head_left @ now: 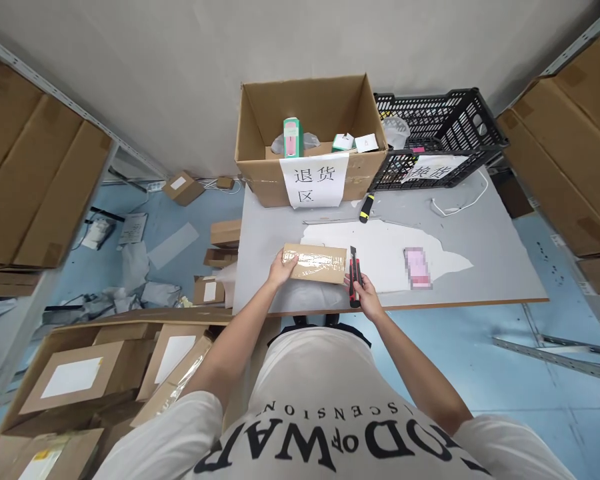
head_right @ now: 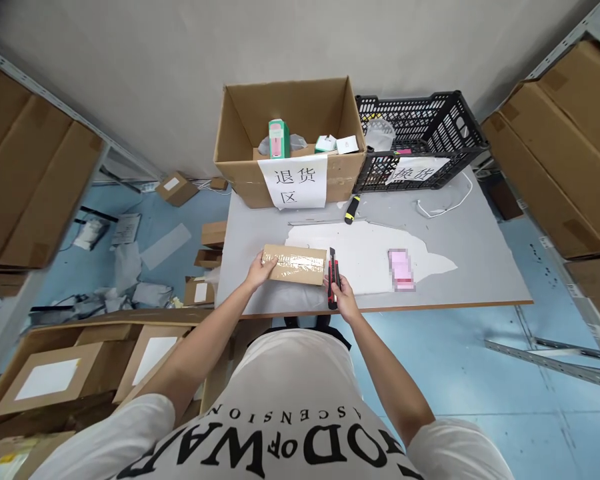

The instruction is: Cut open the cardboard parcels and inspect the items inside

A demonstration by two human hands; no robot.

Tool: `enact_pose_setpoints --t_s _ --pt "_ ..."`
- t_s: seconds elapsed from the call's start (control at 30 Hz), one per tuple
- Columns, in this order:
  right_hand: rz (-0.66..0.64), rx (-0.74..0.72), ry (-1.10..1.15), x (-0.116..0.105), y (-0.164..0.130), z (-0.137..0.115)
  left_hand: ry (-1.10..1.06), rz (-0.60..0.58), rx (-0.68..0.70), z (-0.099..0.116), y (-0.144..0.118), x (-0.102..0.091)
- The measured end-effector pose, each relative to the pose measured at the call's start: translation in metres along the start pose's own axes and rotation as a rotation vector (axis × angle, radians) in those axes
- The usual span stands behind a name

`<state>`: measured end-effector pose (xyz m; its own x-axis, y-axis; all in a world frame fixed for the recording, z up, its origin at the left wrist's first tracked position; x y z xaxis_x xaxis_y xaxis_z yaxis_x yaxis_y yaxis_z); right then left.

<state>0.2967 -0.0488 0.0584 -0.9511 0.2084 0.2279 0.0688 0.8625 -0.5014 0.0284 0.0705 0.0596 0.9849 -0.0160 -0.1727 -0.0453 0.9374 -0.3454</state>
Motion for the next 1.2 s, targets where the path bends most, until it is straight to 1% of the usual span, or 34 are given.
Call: enact_pose_setpoints --t_s 0.07,0.2,0.23,0.3,0.4,0.5,0.6,0.77,0.9,1.03,1.2 --pt "0.005 0.022 -0.079 -0.010 -0.002 -0.005 0.130 -0.005 0.078 0.002 0.001 0.000" --pt "-0.028 0.063 -0.210 -0.024 -0.009 -0.010 0.276 0.050 0.231 0.015 -0.005 -0.001" --pt "-0.040 0.065 -0.220 -0.025 -0.010 -0.010 0.309 0.033 0.277 0.019 -0.008 -0.001" --pt "-0.059 0.068 -0.214 -0.027 -0.013 -0.010 0.375 -0.053 0.350 0.026 -0.014 0.001" --pt "-0.066 0.074 -0.189 -0.026 -0.014 -0.010 0.436 -0.194 0.401 0.032 -0.021 0.002" --pt "-0.057 0.079 -0.195 -0.026 -0.012 -0.014 0.444 -0.232 0.439 0.034 -0.023 0.001" --pt "-0.073 0.093 -0.220 -0.027 -0.009 -0.016 0.431 -0.230 0.440 0.036 -0.023 0.002" --pt "-0.097 0.095 -0.238 -0.031 -0.006 -0.017 0.288 -0.198 0.382 0.038 -0.025 0.004" --pt "-0.116 0.105 -0.280 -0.034 -0.004 -0.023 0.296 -0.202 0.375 0.038 -0.026 0.005" --pt "-0.126 0.141 -0.343 -0.037 -0.004 -0.033 0.301 -0.176 0.340 0.036 -0.027 0.005" --pt "-0.161 0.189 -0.383 -0.040 -0.008 -0.046 0.367 -0.166 0.360 0.032 -0.029 0.007"
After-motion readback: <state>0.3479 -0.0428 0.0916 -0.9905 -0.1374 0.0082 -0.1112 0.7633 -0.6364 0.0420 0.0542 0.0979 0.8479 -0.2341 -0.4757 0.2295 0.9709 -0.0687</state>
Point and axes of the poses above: each hand's wrist, its own y-axis towards the middle knuckle, its own x-axis out of the palm, z = x × y, the point moved 4 cm from there along y, towards the middle knuckle, and after that the axes turned 6 degrees about x, right-handed, at the moved point
